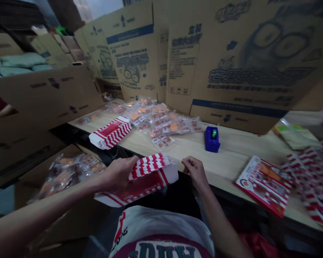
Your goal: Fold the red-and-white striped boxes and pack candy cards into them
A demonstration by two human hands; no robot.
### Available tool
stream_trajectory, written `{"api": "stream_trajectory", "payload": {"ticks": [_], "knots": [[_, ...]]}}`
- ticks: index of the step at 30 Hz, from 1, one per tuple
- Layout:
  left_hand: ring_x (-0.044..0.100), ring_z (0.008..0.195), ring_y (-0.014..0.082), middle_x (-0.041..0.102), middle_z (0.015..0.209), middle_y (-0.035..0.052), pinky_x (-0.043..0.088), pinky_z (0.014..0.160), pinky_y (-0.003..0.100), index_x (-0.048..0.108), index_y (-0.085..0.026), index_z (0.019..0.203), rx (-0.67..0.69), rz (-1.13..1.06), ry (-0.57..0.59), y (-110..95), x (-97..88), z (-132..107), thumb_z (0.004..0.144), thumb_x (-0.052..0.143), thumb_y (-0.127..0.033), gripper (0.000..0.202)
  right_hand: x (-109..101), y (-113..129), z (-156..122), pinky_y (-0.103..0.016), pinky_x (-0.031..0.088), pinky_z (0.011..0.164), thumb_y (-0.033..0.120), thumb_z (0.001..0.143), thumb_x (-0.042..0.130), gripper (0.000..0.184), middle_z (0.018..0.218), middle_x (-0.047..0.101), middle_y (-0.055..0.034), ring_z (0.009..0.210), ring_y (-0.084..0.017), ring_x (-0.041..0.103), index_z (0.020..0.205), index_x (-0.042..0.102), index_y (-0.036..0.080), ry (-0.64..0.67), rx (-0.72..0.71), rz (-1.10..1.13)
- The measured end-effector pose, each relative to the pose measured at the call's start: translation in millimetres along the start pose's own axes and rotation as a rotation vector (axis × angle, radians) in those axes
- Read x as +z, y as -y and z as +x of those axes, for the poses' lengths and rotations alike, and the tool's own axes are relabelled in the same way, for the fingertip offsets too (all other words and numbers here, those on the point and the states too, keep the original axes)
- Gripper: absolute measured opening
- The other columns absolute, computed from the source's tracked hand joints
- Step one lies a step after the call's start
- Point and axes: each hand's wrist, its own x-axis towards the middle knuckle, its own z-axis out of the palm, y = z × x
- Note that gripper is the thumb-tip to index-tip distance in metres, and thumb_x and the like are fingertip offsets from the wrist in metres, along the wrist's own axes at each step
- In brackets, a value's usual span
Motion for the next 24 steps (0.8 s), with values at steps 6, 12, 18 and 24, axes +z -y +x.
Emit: {"api": "stream_trajectory", "payload": {"ticks": [6,12,18,24], "knots": [[0.065,0.083,0.0306,0.067,0.096,0.0114,0.041,0.065,0.031,0.051,-0.022,0.100,0.150,0.013,-0.019,-3,-0.3,10,0.065,0.063,-0.040,0.041,-111,-33,-70,-0.032,0.035,0.052,0.022,0.063,0.070,0.020,0.053,0.057,-0.0032,0.051,-0.018,0.053,0.049,0.055,0.023,0.269,0.126,-0.805],[0.063,0.092,0.0376,0.066,0.104,0.0174,0.044,0.076,0.040,0.053,-0.017,0.115,0.342,0.113,-0.099,-5,-28.5,64,0.061,0.066,-0.024,0.056,-114,56,-60,-0.043,0.048,0.081,0.045,0.072,0.070,0.042,0.110,0.067,-0.0149,0.101,-0.034,0.063,0.108,0.065,0.022,-0.002,-0.289,-1.188],[0.060,0.103,0.0381,0.065,0.112,0.0188,0.044,0.086,0.042,0.054,-0.012,0.120,0.544,0.120,-0.090,-29,-40.2,128,0.054,0.067,-0.008,0.067,7,101,25,-0.040,0.046,0.087,0.046,0.053,0.084,0.098,0.125,0.060,-0.0171,0.112,-0.035,0.057,0.135,0.042,0.014,0.370,-0.526,-1.005],[0.055,0.113,0.0400,0.062,0.119,0.0209,0.040,0.097,0.050,0.055,-0.010,0.118,0.506,0.095,-0.222,-9,-33.4,148,0.057,0.077,-0.015,0.065,34,75,62,-0.032,0.044,0.078,0.022,0.063,0.071,0.053,0.104,0.068,-0.0136,0.095,-0.030,0.063,0.114,0.057,0.014,0.330,-0.425,-1.177]]}}
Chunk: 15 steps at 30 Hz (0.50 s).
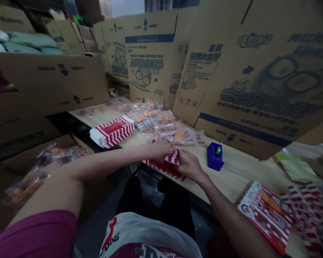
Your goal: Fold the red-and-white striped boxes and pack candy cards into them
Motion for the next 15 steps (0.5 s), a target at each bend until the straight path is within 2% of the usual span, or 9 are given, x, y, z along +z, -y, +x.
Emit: {"api": "stream_trajectory", "payload": {"ticks": [2,4,6,7,8,9,11,13,15], "knots": [[0.046,0.124,0.0402,0.054,0.132,0.0182,0.032,0.106,0.053,0.051,-0.015,0.125,-0.097,-0.115,-0.297,7,4.2,-25,0.056,0.083,-0.029,0.078,-6,-14,1,-0.032,0.044,0.078,0.022,0.064,0.070,0.047,0.104,0.068,-0.0119,0.096,-0.029,0.063,0.110,0.061,0.016,-0.009,0.008,0.023],[0.042,0.130,0.0354,0.047,0.140,0.0131,0.029,0.111,0.051,0.042,-0.023,0.133,-0.279,-0.305,-0.750,11,18.2,-53,0.061,0.082,-0.040,0.084,-15,-32,0,-0.033,0.045,0.079,0.025,0.062,0.072,0.050,0.104,0.069,-0.0090,0.095,-0.028,0.063,0.111,0.062,0.018,-0.039,0.054,0.125],[0.042,0.131,0.0311,0.044,0.141,0.0119,0.030,0.111,0.049,0.034,-0.026,0.139,-0.579,-0.533,-1.223,10,45.2,-72,0.071,0.076,-0.040,0.081,-21,-52,-2,-0.037,0.046,0.082,0.030,0.059,0.078,0.055,0.103,0.070,-0.0073,0.094,-0.028,0.064,0.111,0.062,0.018,-0.110,0.122,0.302],[0.044,0.128,0.0319,0.045,0.139,0.0124,0.032,0.110,0.050,0.033,-0.027,0.140,-0.666,-0.675,-1.323,9,62.0,-74,0.067,0.079,-0.042,0.087,-21,-61,-4,-0.038,0.048,0.082,0.033,0.056,0.080,0.058,0.101,0.071,-0.0074,0.093,-0.029,0.064,0.109,0.062,0.018,-0.155,0.160,0.424],[0.046,0.127,0.0343,0.047,0.136,0.0131,0.034,0.108,0.053,0.033,-0.027,0.139,-0.705,-0.855,-1.310,7,78.6,-71,0.062,0.082,-0.044,0.093,-20,-68,-6,-0.039,0.049,0.082,0.035,0.054,0.083,0.060,0.100,0.071,-0.0077,0.092,-0.029,0.065,0.107,0.062,0.017,-0.202,0.196,0.562],[0.044,0.128,0.0370,0.048,0.136,0.0131,0.034,0.107,0.056,0.033,-0.028,0.140,-0.697,-1.045,-1.237,5,93.4,-62,0.057,0.084,-0.045,0.099,-17,-73,-9,-0.040,0.051,0.081,0.037,0.052,0.084,0.062,0.099,0.071,-0.0081,0.090,-0.029,0.065,0.105,0.062,0.017,-0.248,0.228,0.709],[0.036,0.135,0.0382,0.043,0.143,0.0124,0.031,0.110,0.055,0.032,-0.028,0.141,-0.528,-1.330,-1.087,-2,111.3,-33,0.050,0.087,-0.044,0.108,-6,-79,-17,-0.040,0.053,0.077,0.036,0.050,0.087,0.062,0.098,0.072,-0.0078,0.088,-0.029,0.067,0.104,0.060,0.018,-0.328,0.278,0.984],[0.039,0.134,0.0372,0.045,0.144,0.0131,0.035,0.109,0.052,0.038,-0.025,0.139,-0.288,-1.550,-0.943,-10,112.3,0,0.051,0.087,-0.044,0.102,8,-80,-27,-0.039,0.055,0.075,0.032,0.051,0.087,0.062,0.097,0.073,-0.0065,0.085,-0.028,0.069,0.105,0.059,0.020,-0.396,0.316,1.180],[0.053,0.121,0.0351,0.057,0.131,0.0150,0.044,0.101,0.050,0.049,-0.019,0.129,-0.182,-1.675,-0.834,-20,104.0,29,0.055,0.086,-0.042,0.086,21,-80,-38,-0.039,0.057,0.075,0.029,0.051,0.088,0.065,0.097,0.073,-0.0052,0.086,-0.027,0.069,0.108,0.058,0.023,-0.443,0.327,1.294]]}}
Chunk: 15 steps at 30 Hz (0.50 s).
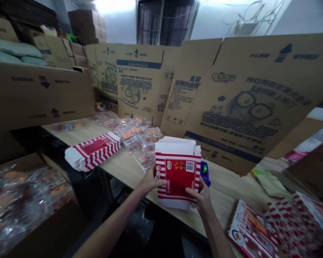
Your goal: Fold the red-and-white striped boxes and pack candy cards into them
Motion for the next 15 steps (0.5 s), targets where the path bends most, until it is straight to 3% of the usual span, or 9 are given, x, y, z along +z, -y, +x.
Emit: {"api": "stream_trajectory", "payload": {"ticks": [3,5,10,15], "knots": [[0.066,0.100,0.0299,0.069,0.108,0.0132,0.051,0.090,0.046,0.057,-0.014,0.111,-0.075,0.037,-0.045,5,27.0,13,0.058,0.086,-0.037,0.064,-12,-11,-12,-0.040,0.057,0.081,0.023,0.047,0.090,0.071,0.105,0.072,-0.0058,0.092,-0.027,0.069,0.110,0.057,0.024,-0.018,0.000,0.036],[0.066,0.099,0.0283,0.069,0.106,0.0119,0.052,0.090,0.045,0.058,-0.015,0.108,-0.058,0.103,-0.053,13,35.0,14,0.057,0.086,-0.034,0.061,-24,-13,-18,-0.042,0.056,0.085,0.024,0.046,0.091,0.068,0.108,0.071,-0.0084,0.094,-0.028,0.069,0.106,0.060,0.021,-0.003,0.032,-0.001],[0.058,0.113,0.0290,0.063,0.119,0.0101,0.047,0.098,0.044,0.050,-0.020,0.123,0.036,0.182,0.032,41,34.0,6,0.051,0.089,-0.033,0.084,-46,-7,-31,-0.048,0.054,0.088,0.036,0.044,0.091,0.062,0.102,0.073,-0.0128,0.095,-0.033,0.068,0.098,0.068,0.017,0.068,0.167,-0.149],[0.058,0.112,0.0305,0.065,0.113,0.0111,0.047,0.096,0.045,0.054,-0.017,0.118,-0.006,0.066,0.090,52,36.6,-1,0.052,0.087,-0.044,0.079,-50,-24,-27,-0.045,0.057,0.084,0.048,0.049,0.086,0.056,0.098,0.074,-0.0127,0.091,-0.033,0.069,0.094,0.072,0.017,0.015,0.066,-0.310]]}}
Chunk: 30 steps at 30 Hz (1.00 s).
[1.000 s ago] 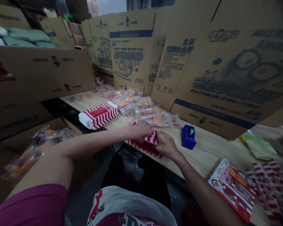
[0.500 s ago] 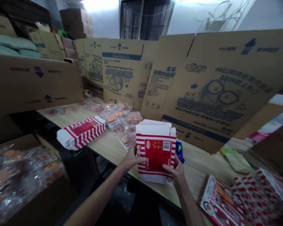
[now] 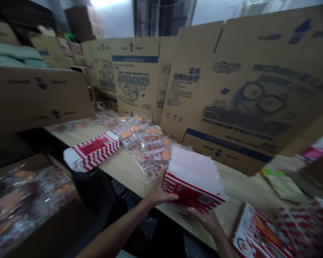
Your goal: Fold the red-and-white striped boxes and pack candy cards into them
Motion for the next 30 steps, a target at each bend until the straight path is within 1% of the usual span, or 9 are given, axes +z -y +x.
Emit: {"api": "stream_trajectory", "payload": {"ticks": [5,8,10,12,15,18,21,26,30], "knots": [[0.062,0.100,0.0278,0.068,0.106,0.0082,0.050,0.092,0.041,0.059,-0.017,0.114,-0.013,0.094,-0.168,-10,6.0,8,0.042,0.091,-0.043,0.082,1,-22,20,-0.042,0.061,0.070,0.048,0.045,0.085,0.050,0.080,0.075,-0.0132,0.073,-0.033,0.071,0.079,0.072,0.014,-0.181,-0.067,-0.150],[0.063,0.099,0.0270,0.068,0.105,0.0083,0.051,0.091,0.040,0.062,-0.017,0.114,-0.012,0.097,-0.214,-31,-2.7,8,0.043,0.091,-0.040,0.080,8,-10,20,-0.039,0.061,0.070,0.044,0.043,0.087,0.050,0.081,0.075,-0.0133,0.077,-0.033,0.071,0.079,0.070,0.014,-0.152,-0.063,-0.155],[0.064,0.100,0.0275,0.068,0.108,0.0095,0.051,0.091,0.040,0.061,-0.016,0.115,-0.030,0.079,-0.232,-49,-19.5,-2,0.044,0.091,-0.039,0.080,26,7,12,-0.037,0.061,0.070,0.043,0.044,0.087,0.051,0.085,0.074,-0.0139,0.082,-0.034,0.070,0.082,0.069,0.014,-0.095,-0.023,-0.100],[0.064,0.101,0.0283,0.069,0.110,0.0109,0.052,0.090,0.040,0.061,-0.015,0.116,-0.091,0.072,-0.267,-67,-47.2,-18,0.046,0.091,-0.039,0.080,56,25,2,-0.038,0.061,0.072,0.042,0.049,0.086,0.055,0.094,0.073,-0.0146,0.087,-0.034,0.070,0.092,0.066,0.014,0.011,0.031,-0.024],[0.066,0.100,0.0295,0.070,0.110,0.0122,0.052,0.088,0.040,0.061,-0.013,0.116,-0.235,0.075,-0.320,-89,-103.5,-49,0.051,0.088,-0.045,0.077,124,42,-11,-0.042,0.058,0.082,0.040,0.056,0.085,0.063,0.107,0.071,-0.0131,0.096,-0.032,0.068,0.109,0.059,0.017,0.180,0.091,0.144],[0.069,0.093,0.0297,0.073,0.102,0.0122,0.054,0.084,0.040,0.065,-0.013,0.113,-0.464,0.061,-0.388,-108,-164.6,-76,0.062,0.078,-0.057,0.068,201,42,-21,-0.045,0.055,0.087,0.039,0.062,0.082,0.069,0.113,0.069,-0.0104,0.102,-0.031,0.066,0.121,0.051,0.021,0.301,0.219,0.427],[0.070,0.091,0.0303,0.074,0.096,0.0125,0.056,0.079,0.038,0.069,-0.013,0.103,-0.630,0.066,-0.479,-126,-222.1,-97,0.063,0.073,-0.063,0.064,267,29,-23,-0.044,0.056,0.085,0.038,0.063,0.080,0.064,0.108,0.071,-0.0089,0.102,-0.032,0.066,0.118,0.054,0.021,0.354,0.416,0.618],[0.067,0.099,0.0305,0.073,0.106,0.0122,0.057,0.077,0.033,0.072,-0.016,0.097,-0.618,0.212,-0.650,-138,-294.5,-133,0.052,0.086,-0.048,0.058,339,13,1,-0.041,0.057,0.069,0.039,0.056,0.080,0.050,0.089,0.074,-0.0101,0.085,-0.032,0.070,0.096,0.061,0.016,0.322,0.575,0.639],[0.070,0.089,0.0290,0.074,0.098,0.0105,0.057,0.067,0.031,0.071,-0.017,0.097,-0.546,0.226,-0.919,-118,-318.4,-150,0.056,0.086,-0.042,0.050,377,22,32,-0.037,0.057,0.065,0.030,0.058,0.078,0.045,0.088,0.074,-0.0072,0.081,-0.028,0.070,0.097,0.060,0.017,0.243,0.616,0.620]]}}
